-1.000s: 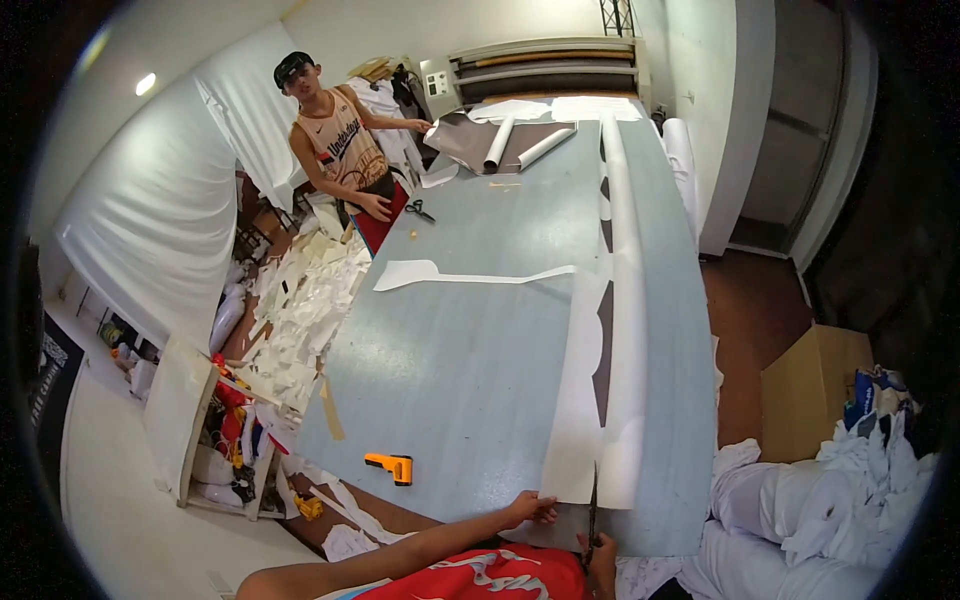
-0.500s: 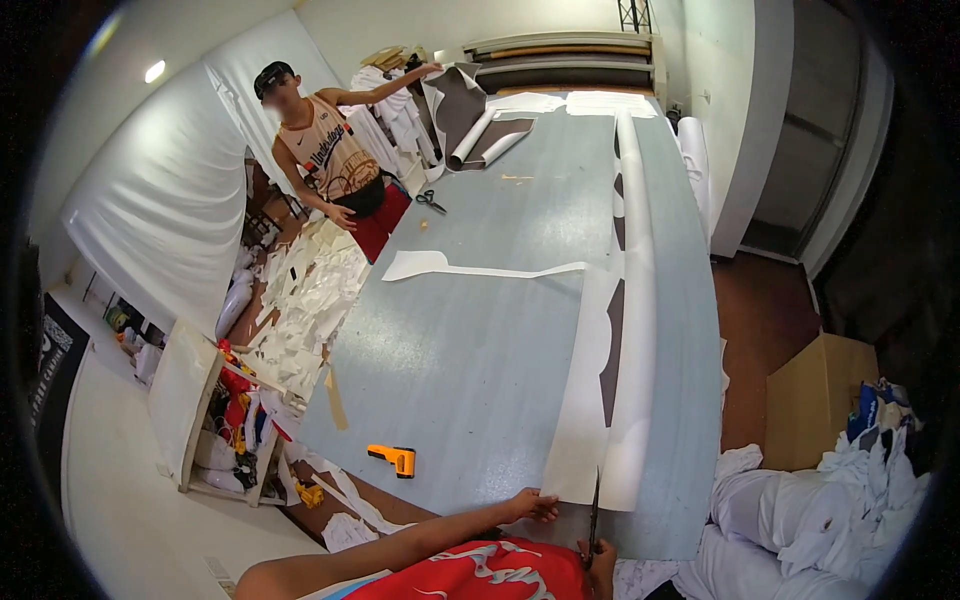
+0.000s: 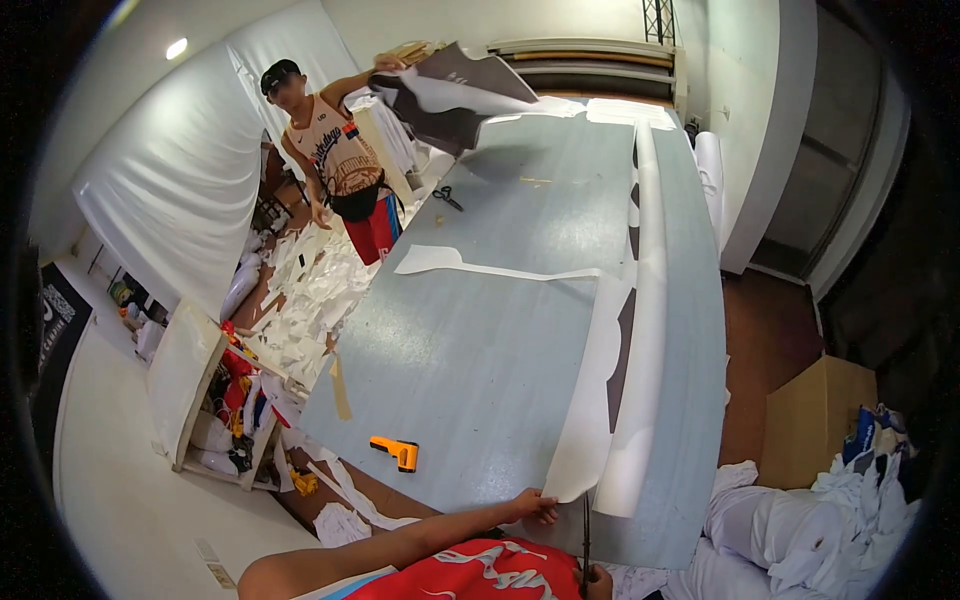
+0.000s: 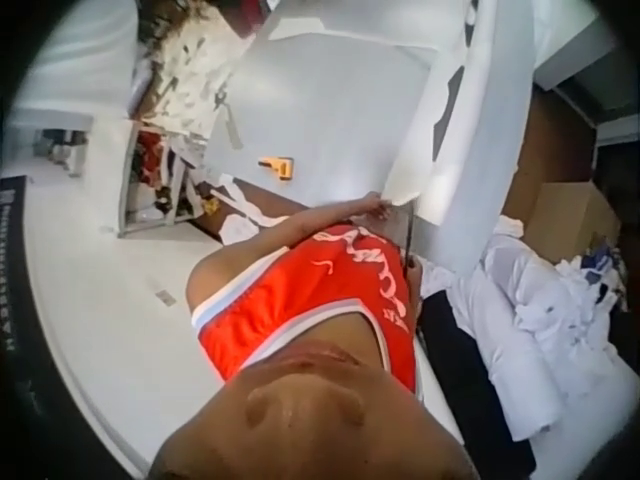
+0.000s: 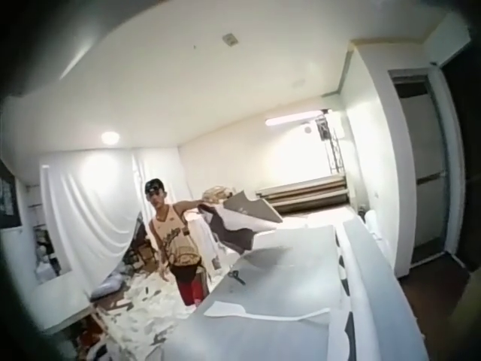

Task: Cutting out patterns from large fabric sheets using scissors on a production table.

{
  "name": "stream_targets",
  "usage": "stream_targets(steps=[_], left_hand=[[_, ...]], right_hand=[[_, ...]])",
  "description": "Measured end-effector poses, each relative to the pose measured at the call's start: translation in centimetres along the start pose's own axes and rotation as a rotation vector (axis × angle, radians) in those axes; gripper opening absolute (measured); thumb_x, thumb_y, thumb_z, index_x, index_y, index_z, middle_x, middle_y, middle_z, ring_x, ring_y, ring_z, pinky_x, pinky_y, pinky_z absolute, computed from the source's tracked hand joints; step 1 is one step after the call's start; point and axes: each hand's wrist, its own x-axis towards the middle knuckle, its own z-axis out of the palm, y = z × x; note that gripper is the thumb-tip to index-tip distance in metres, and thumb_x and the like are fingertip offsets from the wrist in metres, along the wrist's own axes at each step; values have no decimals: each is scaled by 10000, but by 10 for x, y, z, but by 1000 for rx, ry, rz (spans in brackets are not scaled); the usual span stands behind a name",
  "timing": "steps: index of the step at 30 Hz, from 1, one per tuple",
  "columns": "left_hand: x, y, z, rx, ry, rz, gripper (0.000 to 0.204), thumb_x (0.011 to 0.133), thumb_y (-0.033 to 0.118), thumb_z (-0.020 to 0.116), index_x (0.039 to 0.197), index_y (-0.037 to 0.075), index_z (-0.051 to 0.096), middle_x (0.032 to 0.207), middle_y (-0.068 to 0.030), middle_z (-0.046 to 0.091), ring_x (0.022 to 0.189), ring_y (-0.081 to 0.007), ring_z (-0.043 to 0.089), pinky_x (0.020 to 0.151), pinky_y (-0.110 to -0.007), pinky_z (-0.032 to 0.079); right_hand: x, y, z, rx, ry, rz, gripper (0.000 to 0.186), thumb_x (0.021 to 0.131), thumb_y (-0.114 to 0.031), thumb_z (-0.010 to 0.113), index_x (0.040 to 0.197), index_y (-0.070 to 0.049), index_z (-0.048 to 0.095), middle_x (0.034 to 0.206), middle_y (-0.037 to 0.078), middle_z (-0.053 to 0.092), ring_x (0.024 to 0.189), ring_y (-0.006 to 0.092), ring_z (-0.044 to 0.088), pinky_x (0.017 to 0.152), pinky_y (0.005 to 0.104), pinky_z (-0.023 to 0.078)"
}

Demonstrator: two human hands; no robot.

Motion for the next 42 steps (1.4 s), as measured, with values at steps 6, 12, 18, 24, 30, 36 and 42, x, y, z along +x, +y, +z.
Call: stream_targets(steps=[6,12,18,24,30,36,42], left_hand=[[11,-5,-4,2,10,35,283,918,273,586,1016,9,573,822,-134,680,673,-223,679,573,-315,556],[1,-2,-1,20,29,29,303,917,291,585,1003,0,585,827,-142,685,681,-224,682,564,-309,553],[1,0,-1,98,-11,26,321,933,313,547,1023,8,589,836,-139,687,681,-226,682,571,-310,554],[10,-8,-6,54,-18,-1,320,940,312,525,1101,39,570,844,-143,682,687,-237,683,566,-325,555],[6,0,-3,105,42,-4,351,918,357,559,1084,48,557,815,-147,674,678,-243,681,542,-343,547],[9,1,-2,97,64,-1,412,913,415,559,1078,41,507,825,-190,671,643,-258,673,537,-351,545],[8,6,-2,77,111,-12,346,879,334,628,1024,29,555,818,-163,672,633,-252,668,547,-359,554]], right_hand=[[-2,-98,-1,-20,-91,391,226,812,-235,728,852,-43,618,724,-21,537,644,95,455,559,270,396],[37,-189,41,-334,208,-117,266,694,-132,805,745,-16,571,645,29,575,576,107,507,544,273,426],[58,-177,50,-230,320,-133,398,655,-226,854,668,-17,516,543,25,481,521,103,409,485,296,349],[40,-182,54,-236,254,-14,255,705,-168,804,713,-2,611,571,-6,522,549,74,442,496,270,366],[16,-160,42,-222,178,164,276,718,-227,799,758,-17,623,605,2,548,574,80,459,529,274,388],[16,-57,28,-164,204,111,468,723,-416,788,732,-28,527,569,-1,466,581,102,421,509,311,367],[-19,-80,16,6,15,416,410,779,-411,745,741,-71,519,551,-3,463,451,103,443,406,284,348]])
